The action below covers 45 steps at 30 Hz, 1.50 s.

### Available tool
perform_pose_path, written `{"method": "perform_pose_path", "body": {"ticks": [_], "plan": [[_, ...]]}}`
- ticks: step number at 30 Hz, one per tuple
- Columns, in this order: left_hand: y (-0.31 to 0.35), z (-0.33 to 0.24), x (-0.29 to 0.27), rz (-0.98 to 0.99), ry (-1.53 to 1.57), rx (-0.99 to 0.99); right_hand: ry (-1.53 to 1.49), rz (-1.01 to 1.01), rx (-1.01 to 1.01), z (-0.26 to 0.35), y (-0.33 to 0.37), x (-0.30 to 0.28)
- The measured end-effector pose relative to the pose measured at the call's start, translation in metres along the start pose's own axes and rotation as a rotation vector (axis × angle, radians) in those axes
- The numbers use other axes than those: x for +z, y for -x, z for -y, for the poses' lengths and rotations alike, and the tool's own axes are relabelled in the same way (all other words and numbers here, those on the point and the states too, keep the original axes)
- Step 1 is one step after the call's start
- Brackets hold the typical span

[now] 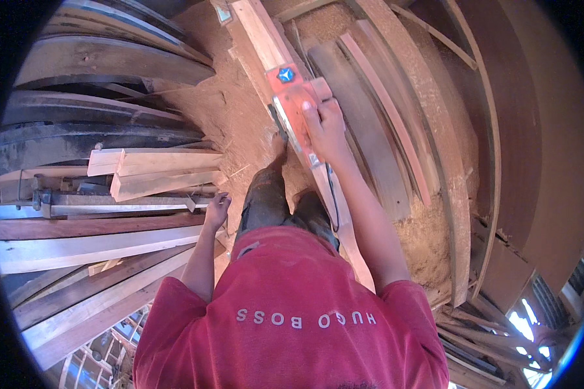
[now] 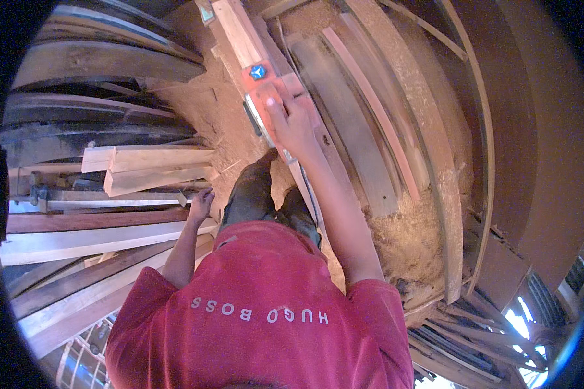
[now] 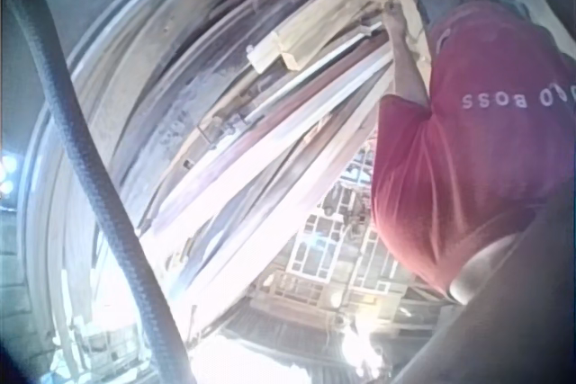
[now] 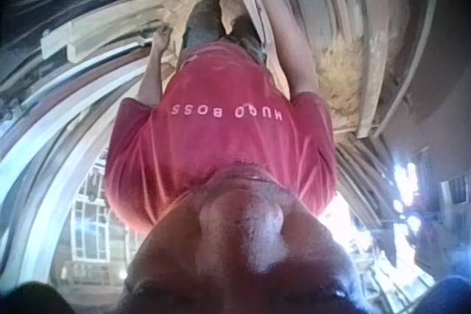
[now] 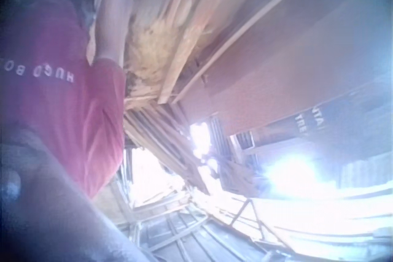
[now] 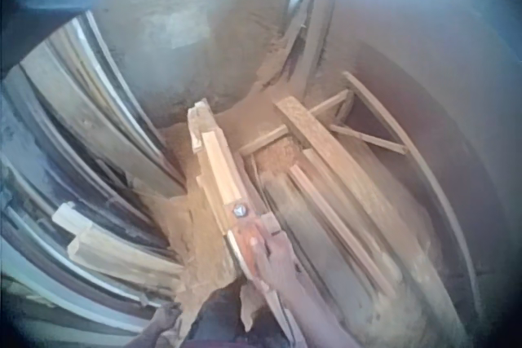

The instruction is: The person planes a wooden beam with an electric planer, moves large planks by hand, and measures several pieces of timber using a yellow tape measure.

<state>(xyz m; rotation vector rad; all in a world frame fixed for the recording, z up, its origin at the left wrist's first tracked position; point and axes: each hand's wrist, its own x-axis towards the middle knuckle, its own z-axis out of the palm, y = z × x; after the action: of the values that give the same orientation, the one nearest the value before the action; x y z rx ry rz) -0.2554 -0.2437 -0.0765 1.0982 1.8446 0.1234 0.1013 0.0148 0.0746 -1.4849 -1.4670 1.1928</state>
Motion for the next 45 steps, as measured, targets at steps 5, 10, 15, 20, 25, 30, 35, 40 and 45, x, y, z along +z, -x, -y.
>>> {"method": "perform_pose_path", "body": {"ticks": [5,10,15,20,25,30,35,40,45], "plan": [[-0.028,-0.020,-0.027,-0.024,0.170,-0.097,0.152,-0.017,-0.002,0.028,-0.105,0.025],[-0.028,0.016,-0.029,-0.074,0.226,-0.005,0.000,0.018,0.070,0.050,-0.169,0.037],[-0.001,0.035,-0.010,-0.155,0.083,-0.015,0.185,0.016,0.127,0.007,-0.085,0.006],[0.035,0.053,0.036,-0.008,-0.014,-0.058,0.097,-0.030,-0.074,-0.033,0.151,-0.065],[0.067,0.043,0.077,0.049,-0.098,-0.033,-0.047,0.187,0.522,-0.036,0.343,-0.133],[0.076,0.033,0.088,0.119,-0.094,0.049,-0.101,0.113,0.571,-0.053,0.386,-0.134],[0.067,0.043,0.074,0.109,-0.104,-0.003,-0.031,0.114,0.485,-0.049,0.337,-0.119],[0.051,0.037,0.046,0.093,-0.096,-0.082,0.072,0.194,0.539,-0.025,0.255,-0.097],[0.024,0.016,0.014,0.071,-0.067,-0.133,-0.030,0.102,0.397,-0.020,0.188,-0.070]]}}
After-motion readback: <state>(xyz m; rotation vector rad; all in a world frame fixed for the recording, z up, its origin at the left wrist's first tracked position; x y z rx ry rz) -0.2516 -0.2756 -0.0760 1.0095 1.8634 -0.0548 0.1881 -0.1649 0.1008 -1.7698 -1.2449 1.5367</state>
